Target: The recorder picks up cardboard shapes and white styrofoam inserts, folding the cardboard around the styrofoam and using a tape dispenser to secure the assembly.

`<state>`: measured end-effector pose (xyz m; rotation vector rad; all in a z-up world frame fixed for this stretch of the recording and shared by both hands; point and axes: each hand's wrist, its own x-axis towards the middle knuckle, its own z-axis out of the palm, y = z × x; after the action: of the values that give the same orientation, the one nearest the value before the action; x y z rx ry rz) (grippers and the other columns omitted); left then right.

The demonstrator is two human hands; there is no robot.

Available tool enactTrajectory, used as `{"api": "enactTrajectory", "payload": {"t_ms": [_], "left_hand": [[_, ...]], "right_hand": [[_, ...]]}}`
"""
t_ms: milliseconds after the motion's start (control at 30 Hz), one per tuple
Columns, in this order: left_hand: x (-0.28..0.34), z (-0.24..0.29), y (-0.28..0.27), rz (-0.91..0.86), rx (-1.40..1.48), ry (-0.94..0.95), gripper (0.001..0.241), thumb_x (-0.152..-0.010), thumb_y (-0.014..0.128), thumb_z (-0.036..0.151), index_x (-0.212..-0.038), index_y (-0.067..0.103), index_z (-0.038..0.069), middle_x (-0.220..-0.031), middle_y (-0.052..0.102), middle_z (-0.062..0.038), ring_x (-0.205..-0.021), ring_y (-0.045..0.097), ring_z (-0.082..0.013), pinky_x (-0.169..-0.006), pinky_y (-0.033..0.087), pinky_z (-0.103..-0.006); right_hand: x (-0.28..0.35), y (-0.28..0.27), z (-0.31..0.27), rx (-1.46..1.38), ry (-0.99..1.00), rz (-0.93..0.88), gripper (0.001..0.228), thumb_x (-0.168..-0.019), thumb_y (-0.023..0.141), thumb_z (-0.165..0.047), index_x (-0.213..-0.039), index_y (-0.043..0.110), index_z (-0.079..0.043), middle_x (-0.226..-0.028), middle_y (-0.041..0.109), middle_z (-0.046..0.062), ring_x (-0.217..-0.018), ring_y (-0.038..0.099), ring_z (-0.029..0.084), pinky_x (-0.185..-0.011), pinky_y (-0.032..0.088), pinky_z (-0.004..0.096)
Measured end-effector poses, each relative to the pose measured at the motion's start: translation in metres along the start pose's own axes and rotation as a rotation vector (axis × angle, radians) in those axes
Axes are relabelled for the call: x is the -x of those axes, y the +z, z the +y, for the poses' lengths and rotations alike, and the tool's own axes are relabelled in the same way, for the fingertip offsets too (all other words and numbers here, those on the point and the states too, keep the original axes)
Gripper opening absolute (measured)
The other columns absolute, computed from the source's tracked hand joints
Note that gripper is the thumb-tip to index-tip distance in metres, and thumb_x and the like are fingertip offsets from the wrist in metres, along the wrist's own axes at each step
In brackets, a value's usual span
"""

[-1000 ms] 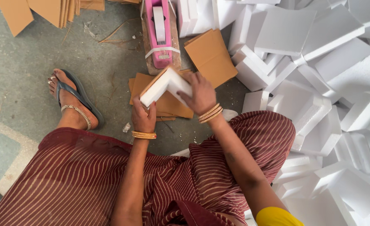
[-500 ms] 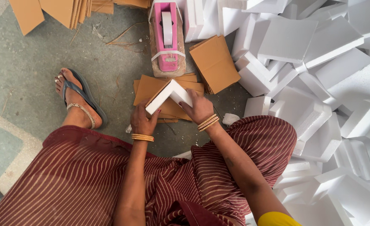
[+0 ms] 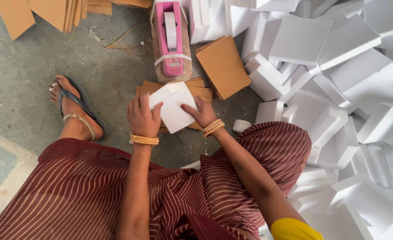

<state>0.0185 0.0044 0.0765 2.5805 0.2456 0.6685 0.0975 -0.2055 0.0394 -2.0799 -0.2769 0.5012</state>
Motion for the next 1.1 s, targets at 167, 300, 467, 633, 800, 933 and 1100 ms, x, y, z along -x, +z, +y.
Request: {"api": "enactTrajectory", "payload": {"t_ms": [167,300,467,633,800,933,1100], "left_hand": [[-0.019,0.018,0.015,-0.153,-0.333,0.091,0.036,-0.086,0.075,0.025,-0.114,0.058,0.011,-0.106,0.058,-0.012,-0.103,0.057,-0.0323,-0.091,0.044,-0.0508],[-0.021,0.005,0.024,-0.224,-0.305,0.142,0.034,-0.088,0.073,0.024,-0.116,0.059,0.011,-0.105,0.058,-0.010,-0.100,0.056,-0.0306,-0.084,0.042,-0.0491],[-0.021,0.007,0.030,-0.210,-0.350,0.148,0.038,-0.089,0.072,0.023,-0.122,0.059,0.010,-0.106,0.057,-0.009,-0.099,0.056,-0.0293,-0.083,0.041,-0.0465],[-0.021,0.008,0.031,-0.224,-0.327,0.130,0.040,-0.088,0.073,0.022,-0.123,0.059,0.009,-0.106,0.057,-0.010,-0.099,0.056,-0.0291,-0.084,0.042,-0.0470],[-0.021,0.004,0.029,-0.218,-0.313,0.160,0.037,-0.089,0.073,0.021,-0.121,0.058,0.009,-0.105,0.058,-0.011,-0.098,0.058,-0.0300,-0.088,0.044,-0.0476],[-0.029,-0.005,0.031,-0.228,-0.267,0.210,0.042,-0.084,0.076,0.024,-0.120,0.060,0.011,-0.109,0.065,-0.016,-0.095,0.062,-0.0352,-0.086,0.048,-0.0498],[-0.051,-0.025,0.026,-0.471,-0.164,0.216,0.034,-0.085,0.071,0.031,-0.112,0.061,0.014,-0.106,0.070,-0.013,-0.102,0.065,-0.0362,-0.087,0.050,-0.0519]], "right_hand": [[-0.012,0.028,0.005,0.581,0.072,-0.112,0.065,-0.097,0.065,-0.066,-0.108,0.067,-0.002,-0.105,0.071,0.022,-0.096,0.069,0.039,-0.082,0.054,0.048],[-0.016,0.004,-0.003,0.763,0.044,0.011,0.062,-0.087,0.067,-0.064,-0.112,0.066,-0.007,-0.112,0.066,0.017,-0.094,0.070,0.034,-0.075,0.057,0.048],[-0.058,-0.074,0.018,0.790,-0.084,0.396,0.099,-0.081,0.077,-0.067,-0.151,0.040,-0.007,-0.145,0.049,0.025,-0.128,0.052,0.044,-0.098,0.048,0.055],[-0.089,-0.104,0.028,0.828,0.166,0.272,0.130,-0.054,0.087,-0.075,-0.154,0.027,-0.016,-0.152,0.032,0.026,-0.135,0.035,0.048,-0.104,0.032,0.063],[-0.078,-0.102,0.016,0.797,0.147,0.342,0.122,-0.058,0.087,-0.071,-0.155,0.034,-0.018,-0.153,0.036,0.024,-0.136,0.040,0.047,-0.110,0.034,0.060],[-0.037,-0.080,-0.005,0.579,-0.083,0.515,0.118,-0.065,0.089,-0.071,-0.156,0.038,-0.016,-0.149,0.041,0.024,-0.136,0.042,0.047,-0.112,0.035,0.060],[0.039,-0.011,-0.039,0.332,-0.278,0.369,0.116,-0.063,0.088,-0.070,-0.149,0.039,-0.010,-0.145,0.042,0.025,-0.133,0.044,0.045,-0.113,0.039,0.056]]}}
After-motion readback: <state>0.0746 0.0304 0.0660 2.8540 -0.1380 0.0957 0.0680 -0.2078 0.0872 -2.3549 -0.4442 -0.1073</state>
